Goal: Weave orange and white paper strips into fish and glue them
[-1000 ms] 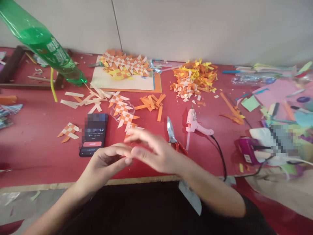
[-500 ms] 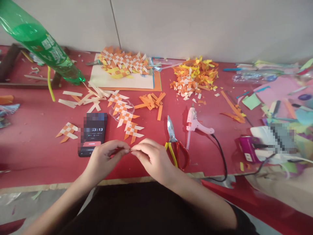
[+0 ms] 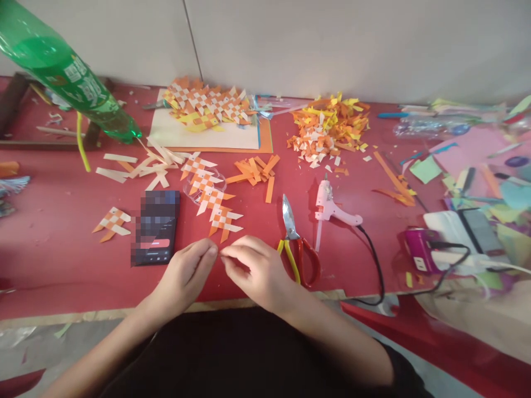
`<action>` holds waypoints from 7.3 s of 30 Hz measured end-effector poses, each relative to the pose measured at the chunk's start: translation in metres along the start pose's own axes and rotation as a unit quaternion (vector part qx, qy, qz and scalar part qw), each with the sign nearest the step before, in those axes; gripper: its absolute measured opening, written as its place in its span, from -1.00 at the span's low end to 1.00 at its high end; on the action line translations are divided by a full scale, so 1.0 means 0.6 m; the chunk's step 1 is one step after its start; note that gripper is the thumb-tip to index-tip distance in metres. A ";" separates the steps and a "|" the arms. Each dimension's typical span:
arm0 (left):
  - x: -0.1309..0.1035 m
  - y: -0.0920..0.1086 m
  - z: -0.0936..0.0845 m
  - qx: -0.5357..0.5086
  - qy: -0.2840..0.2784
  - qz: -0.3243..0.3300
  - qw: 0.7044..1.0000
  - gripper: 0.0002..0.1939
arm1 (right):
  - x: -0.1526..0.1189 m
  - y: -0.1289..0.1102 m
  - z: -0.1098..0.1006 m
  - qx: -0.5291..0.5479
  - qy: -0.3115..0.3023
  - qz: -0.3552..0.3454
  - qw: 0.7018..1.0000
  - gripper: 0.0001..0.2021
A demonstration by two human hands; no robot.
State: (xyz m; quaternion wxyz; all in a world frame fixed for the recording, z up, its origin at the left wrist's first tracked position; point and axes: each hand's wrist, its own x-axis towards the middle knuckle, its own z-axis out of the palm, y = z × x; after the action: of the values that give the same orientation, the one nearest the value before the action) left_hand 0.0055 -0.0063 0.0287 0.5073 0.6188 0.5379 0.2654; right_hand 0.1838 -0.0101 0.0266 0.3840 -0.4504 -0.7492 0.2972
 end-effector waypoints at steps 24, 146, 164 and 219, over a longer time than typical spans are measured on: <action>-0.007 0.007 -0.008 -0.243 -0.118 -0.061 0.961 -0.75 | 0.012 -0.021 -0.011 0.150 0.010 0.167 0.974 -0.95; 0.027 -0.047 0.001 0.299 0.086 0.184 0.932 -0.58 | 0.028 0.072 0.060 -0.178 -0.005 0.099 0.979 -0.96; 0.026 -0.050 -0.002 0.297 0.077 0.166 0.937 -0.56 | 0.026 0.068 0.058 -0.154 0.026 0.104 0.982 -0.94; 0.020 -0.050 0.007 0.385 0.065 0.221 0.893 -0.56 | 0.031 0.055 0.047 -0.192 -0.036 0.144 0.970 -0.91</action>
State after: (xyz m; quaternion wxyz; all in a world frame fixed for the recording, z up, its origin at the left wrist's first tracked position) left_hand 0.0010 0.0008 -0.0028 0.1213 0.8503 0.4786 0.1821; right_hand 0.1693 0.0174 -0.0086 0.2162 -0.6078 -0.7327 0.2166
